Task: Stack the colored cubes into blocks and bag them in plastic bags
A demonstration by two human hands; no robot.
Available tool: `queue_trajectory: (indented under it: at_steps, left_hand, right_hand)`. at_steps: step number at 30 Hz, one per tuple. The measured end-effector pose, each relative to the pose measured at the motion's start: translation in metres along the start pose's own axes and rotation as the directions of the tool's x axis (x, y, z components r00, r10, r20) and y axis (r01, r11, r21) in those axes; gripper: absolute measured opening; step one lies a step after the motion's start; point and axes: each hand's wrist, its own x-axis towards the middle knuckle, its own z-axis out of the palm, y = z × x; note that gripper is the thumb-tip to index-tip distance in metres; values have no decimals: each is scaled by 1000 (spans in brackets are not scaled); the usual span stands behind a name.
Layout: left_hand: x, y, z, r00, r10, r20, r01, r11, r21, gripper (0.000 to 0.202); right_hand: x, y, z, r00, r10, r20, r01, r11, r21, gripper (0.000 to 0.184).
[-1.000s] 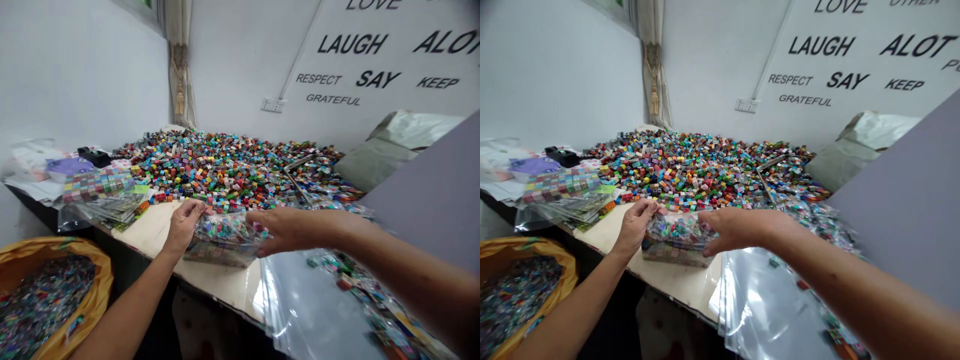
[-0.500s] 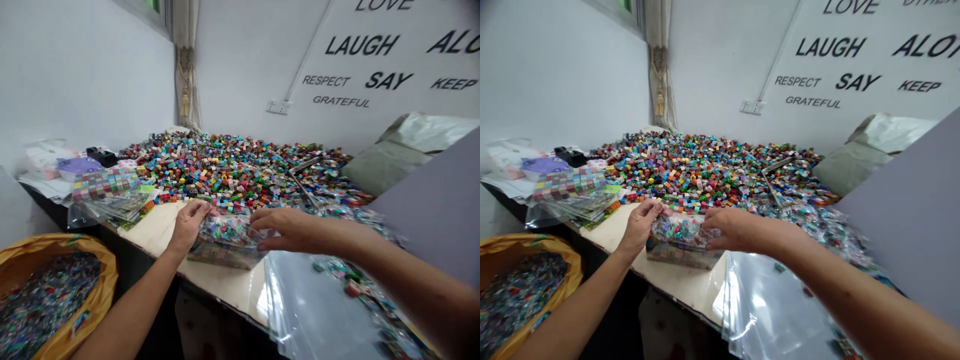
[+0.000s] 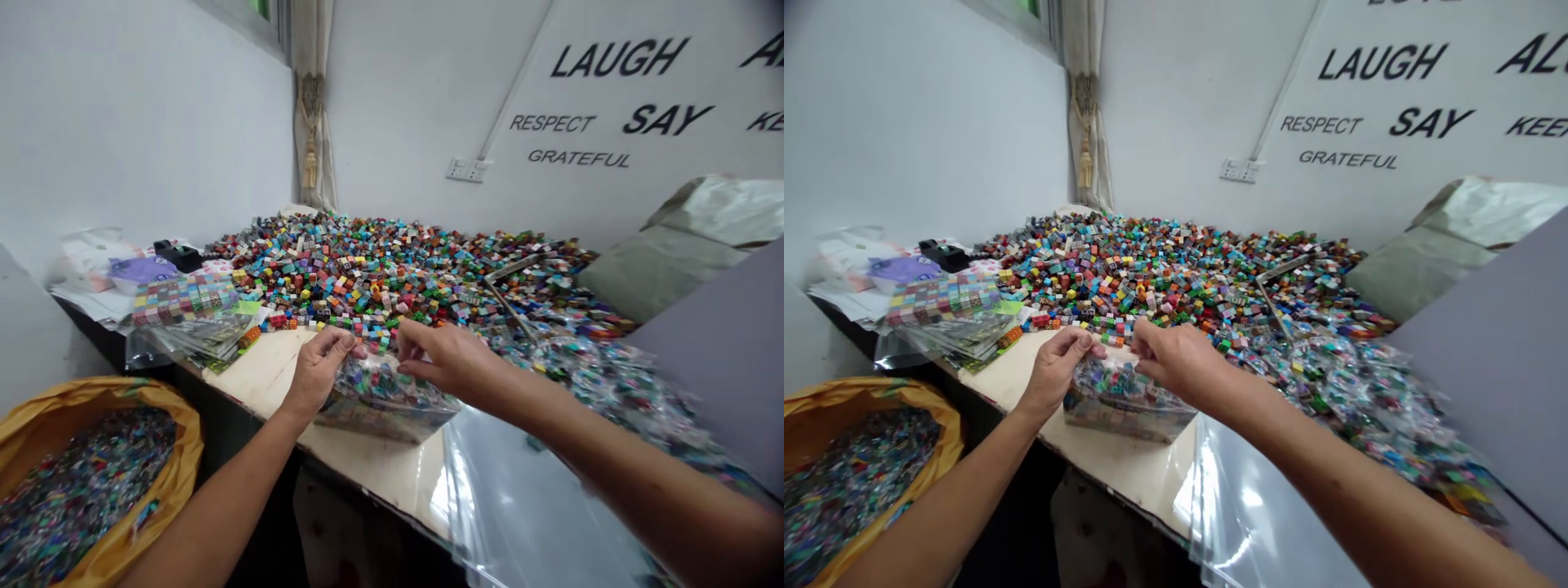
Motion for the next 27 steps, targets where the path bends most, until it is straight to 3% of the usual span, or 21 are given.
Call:
queue_trajectory:
  at_steps: [2,6,9,11,13,15,17,19,21,24,27]
  left_hand:
    - [1,-1,1,1000,4,2,-4,1000,10,23]
    - [3,2,-4,1000,-1,20,0,998,64,26]
    - [3,23,-8,998,62,31,-69,950,304,22]
    - [3,44,-4,978,192,86,-207,800,564,36]
    - [6,63,8,933,227,281,-361,568,740,50]
    - [16,73,22,887,60,459,-448,357,820,47]
    - [29,73,35,833,-178,524,-476,252,842,34]
    - [42,65,40,768,-335,545,-471,281,836,22]
    - [50,56,39,733,-370,572,-449,369,814,10]
    - [51,45,30,744,-296,600,-450,442,776,14]
    - [44,39,23,761,-210,614,-471,471,746,24]
  right_hand:
    - [4,3,4,999,28,20,-30,997,74,26]
    - [2,6,13,999,-52,-6,52,998,20,18]
    - [-2,7,18,993,-68,-99,59,994,-90,21]
    - [-4,7,21,988,-76,-132,58,989,-137,19]
    - [-6,7,25,977,-124,-175,93,981,-171,19]
    - [-6,8,29,954,-184,-238,140,972,-189,21]
    - [-8,9,30,930,-225,-291,181,969,-168,21]
    - [-12,14,23,917,-227,-328,208,974,-91,17]
    - [-18,22,9,917,-159,-365,184,982,34,10]
    - [-30,34,-15,923,2,-386,79,978,195,15]
    - [-37,39,-24,975,2,-222,48,975,217,15]
